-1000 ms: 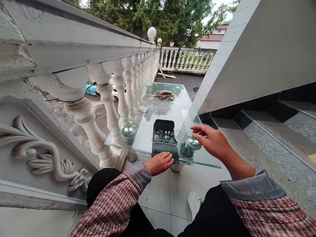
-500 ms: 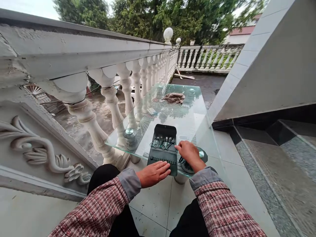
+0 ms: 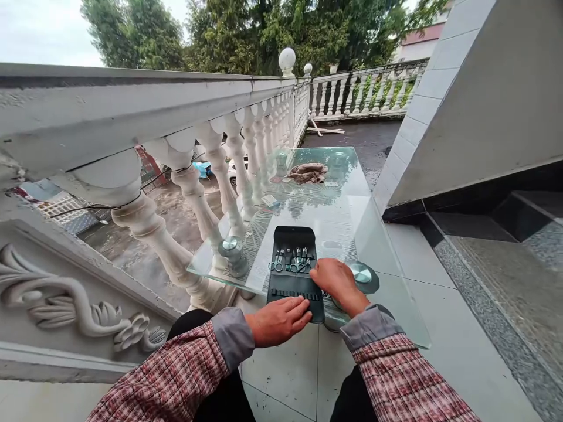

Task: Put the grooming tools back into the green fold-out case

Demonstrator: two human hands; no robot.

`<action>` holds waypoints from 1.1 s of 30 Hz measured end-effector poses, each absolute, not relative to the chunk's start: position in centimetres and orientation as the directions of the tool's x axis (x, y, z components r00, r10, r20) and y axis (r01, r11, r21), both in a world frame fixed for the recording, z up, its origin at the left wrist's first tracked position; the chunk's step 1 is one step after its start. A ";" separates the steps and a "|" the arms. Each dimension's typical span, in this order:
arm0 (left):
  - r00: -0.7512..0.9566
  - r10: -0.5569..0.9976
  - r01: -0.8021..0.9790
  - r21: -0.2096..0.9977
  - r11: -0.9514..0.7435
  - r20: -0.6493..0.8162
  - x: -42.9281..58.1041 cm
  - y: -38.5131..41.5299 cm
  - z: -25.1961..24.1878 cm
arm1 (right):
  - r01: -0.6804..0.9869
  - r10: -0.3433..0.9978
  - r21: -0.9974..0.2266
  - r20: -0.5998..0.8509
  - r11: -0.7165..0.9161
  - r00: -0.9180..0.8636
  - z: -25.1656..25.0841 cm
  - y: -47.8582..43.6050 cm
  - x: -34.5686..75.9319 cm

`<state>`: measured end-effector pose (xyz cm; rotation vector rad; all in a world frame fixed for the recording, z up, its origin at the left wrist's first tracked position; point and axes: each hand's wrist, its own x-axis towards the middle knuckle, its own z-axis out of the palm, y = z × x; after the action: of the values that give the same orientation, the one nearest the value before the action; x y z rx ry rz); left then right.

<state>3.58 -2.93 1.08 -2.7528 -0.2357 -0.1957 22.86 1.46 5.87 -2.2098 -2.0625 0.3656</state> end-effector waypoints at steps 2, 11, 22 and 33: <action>0.974 0.120 0.178 -0.319 -0.931 0.193 3.5 -2.6 1.3 | 0.967 0.992 -0.242 -0.114 -0.086 0.059 6.3 1.3 23.5; 0.902 0.186 0.251 -0.123 -0.960 0.389 4.6 0.4 1.7 | 0.917 0.931 -0.198 0.046 -0.347 0.363 6.0 3.5 30.0; 0.891 0.287 0.334 -0.081 -0.939 0.351 4.8 1.1 -0.3 | 0.921 0.928 -0.182 0.084 -0.345 0.364 2.5 7.0 30.4; 0.911 0.270 0.317 -0.111 -0.942 0.312 4.7 0.5 -0.4 | 0.882 0.964 -0.451 0.266 0.135 -0.011 2.1 6.6 24.3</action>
<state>4.71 0.46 -0.44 -2.9144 -0.4503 -0.4421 24.33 6.57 2.06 -1.7687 -1.9138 0.2121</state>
